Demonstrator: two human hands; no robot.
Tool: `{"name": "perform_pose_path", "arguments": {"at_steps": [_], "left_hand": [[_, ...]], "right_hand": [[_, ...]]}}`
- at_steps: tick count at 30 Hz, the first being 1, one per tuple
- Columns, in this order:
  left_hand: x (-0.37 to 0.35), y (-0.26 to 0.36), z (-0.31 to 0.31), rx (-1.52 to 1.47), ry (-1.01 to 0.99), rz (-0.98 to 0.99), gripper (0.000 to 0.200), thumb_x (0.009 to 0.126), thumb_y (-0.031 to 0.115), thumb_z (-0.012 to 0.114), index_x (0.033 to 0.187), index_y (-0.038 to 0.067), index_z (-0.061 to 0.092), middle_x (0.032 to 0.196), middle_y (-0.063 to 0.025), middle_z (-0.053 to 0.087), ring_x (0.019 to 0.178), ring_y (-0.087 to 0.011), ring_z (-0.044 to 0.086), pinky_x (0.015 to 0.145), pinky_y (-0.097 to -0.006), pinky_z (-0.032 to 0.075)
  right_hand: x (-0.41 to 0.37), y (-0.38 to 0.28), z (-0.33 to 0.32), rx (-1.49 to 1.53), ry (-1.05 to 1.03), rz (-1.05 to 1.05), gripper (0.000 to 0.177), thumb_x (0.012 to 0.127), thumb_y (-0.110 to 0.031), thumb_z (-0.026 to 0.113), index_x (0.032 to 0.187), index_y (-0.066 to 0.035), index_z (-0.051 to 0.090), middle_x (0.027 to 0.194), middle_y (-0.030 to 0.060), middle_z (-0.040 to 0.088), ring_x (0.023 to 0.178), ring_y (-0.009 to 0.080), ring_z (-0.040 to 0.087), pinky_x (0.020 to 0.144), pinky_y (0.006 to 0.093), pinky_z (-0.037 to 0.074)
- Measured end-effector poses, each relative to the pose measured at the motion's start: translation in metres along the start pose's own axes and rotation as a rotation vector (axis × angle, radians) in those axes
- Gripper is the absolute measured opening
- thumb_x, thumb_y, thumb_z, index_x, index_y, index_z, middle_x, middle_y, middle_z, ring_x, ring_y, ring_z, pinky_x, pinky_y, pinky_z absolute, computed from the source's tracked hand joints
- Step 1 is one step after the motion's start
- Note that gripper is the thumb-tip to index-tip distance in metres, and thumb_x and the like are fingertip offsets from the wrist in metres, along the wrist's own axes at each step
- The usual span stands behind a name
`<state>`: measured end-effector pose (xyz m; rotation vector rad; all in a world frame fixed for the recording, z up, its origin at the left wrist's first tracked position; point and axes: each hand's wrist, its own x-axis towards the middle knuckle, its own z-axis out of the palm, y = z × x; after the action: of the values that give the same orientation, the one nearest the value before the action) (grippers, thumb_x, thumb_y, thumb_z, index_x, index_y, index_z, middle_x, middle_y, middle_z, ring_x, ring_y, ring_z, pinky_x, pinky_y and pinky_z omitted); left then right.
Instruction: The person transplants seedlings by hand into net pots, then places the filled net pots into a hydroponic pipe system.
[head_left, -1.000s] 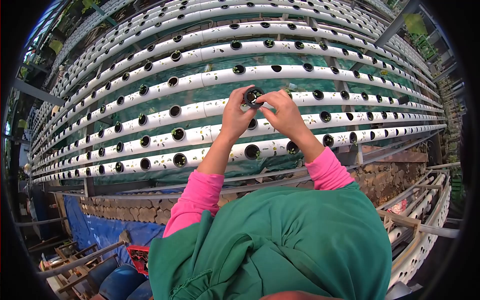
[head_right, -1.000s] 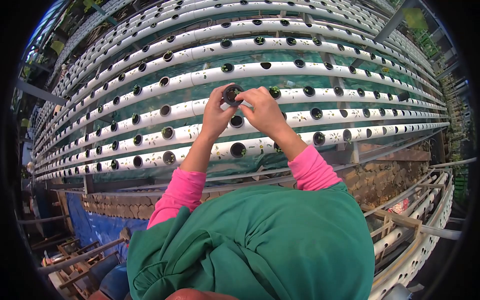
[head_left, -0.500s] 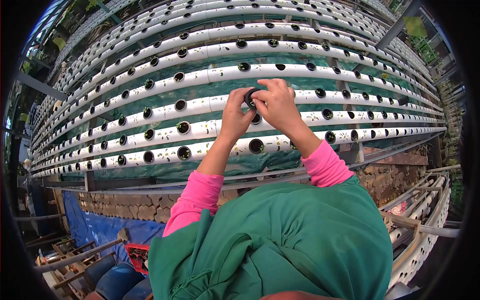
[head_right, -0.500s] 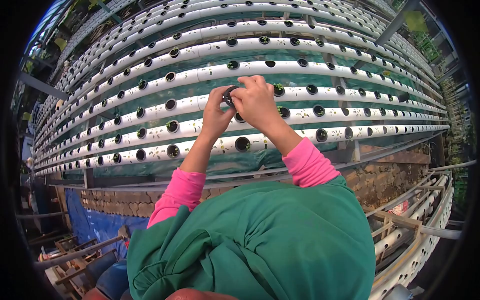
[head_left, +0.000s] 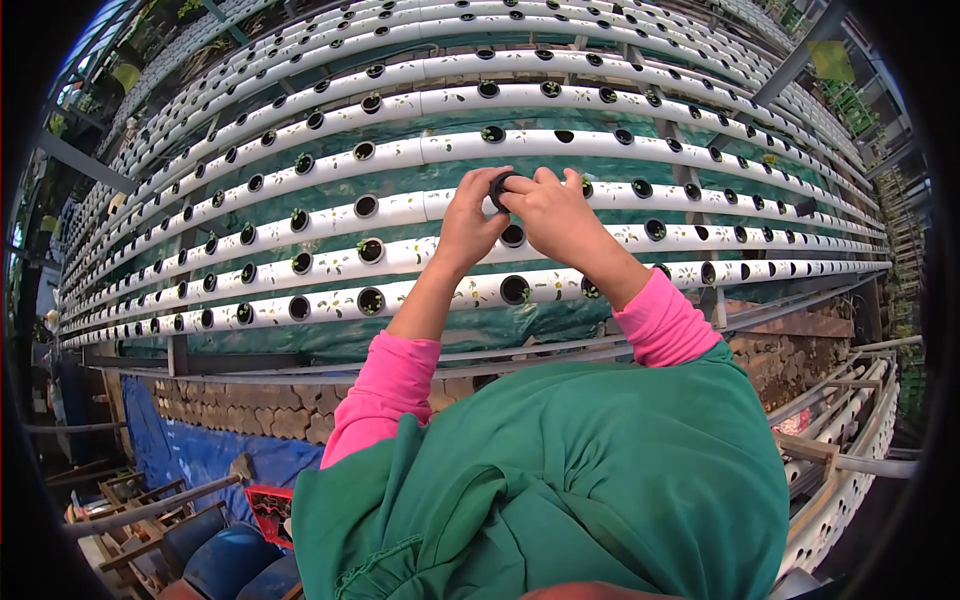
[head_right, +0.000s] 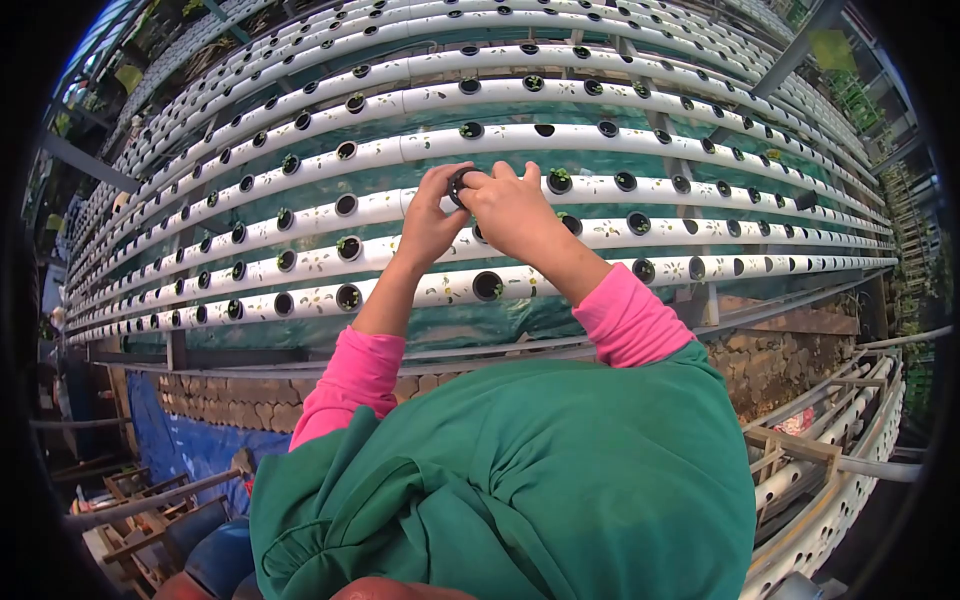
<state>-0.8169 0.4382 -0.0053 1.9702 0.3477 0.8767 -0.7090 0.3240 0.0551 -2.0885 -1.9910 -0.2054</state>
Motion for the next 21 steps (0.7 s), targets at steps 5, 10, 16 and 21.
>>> {"name": "perform_pose_path", "arguments": {"at_steps": [5,10,16,21], "left_hand": [[0.004,0.004,0.002,0.027,-0.004,0.029,0.055,0.066,-0.005,0.06,0.12,0.009,0.056,0.115,-0.0117,0.054,0.103,-0.0271,0.056,0.088,-0.0344,0.047],[0.002,0.005,0.004,0.038,-0.022,0.017,0.054,0.07,-0.006,0.065,0.121,0.007,0.056,0.114,-0.0082,0.056,0.098,-0.0203,0.056,0.087,-0.0307,0.046],[0.0,0.001,0.007,0.046,-0.029,0.024,0.055,0.07,-0.007,0.064,0.122,0.006,0.055,0.115,-0.0089,0.055,0.1,-0.0211,0.056,0.087,-0.0306,0.046],[-0.001,0.001,0.007,-0.002,-0.034,-0.011,0.054,0.069,-0.006,0.062,0.121,0.006,0.055,0.115,-0.0102,0.054,0.103,-0.0237,0.056,0.089,-0.0318,0.047]], "right_hand": [[0.002,-0.003,0.001,-0.028,-0.06,0.062,0.017,0.079,-0.004,0.058,0.093,-0.01,0.066,0.104,0.0004,0.058,0.094,0.0251,0.056,0.085,0.0622,0.038],[-0.001,-0.004,0.004,-0.033,-0.082,0.087,0.028,0.078,0.002,0.055,0.104,-0.008,0.063,0.108,0.0015,0.056,0.097,0.0246,0.055,0.085,0.0642,0.039],[-0.006,-0.005,0.0,0.016,-0.082,0.106,0.033,0.078,0.002,0.053,0.108,-0.008,0.063,0.109,0.0013,0.056,0.098,0.0256,0.053,0.088,0.0611,0.04],[-0.011,0.0,-0.006,0.196,-0.034,0.124,0.038,0.077,0.004,0.051,0.111,-0.007,0.064,0.115,0.0027,0.058,0.099,0.0261,0.054,0.092,0.0498,0.041]]}}
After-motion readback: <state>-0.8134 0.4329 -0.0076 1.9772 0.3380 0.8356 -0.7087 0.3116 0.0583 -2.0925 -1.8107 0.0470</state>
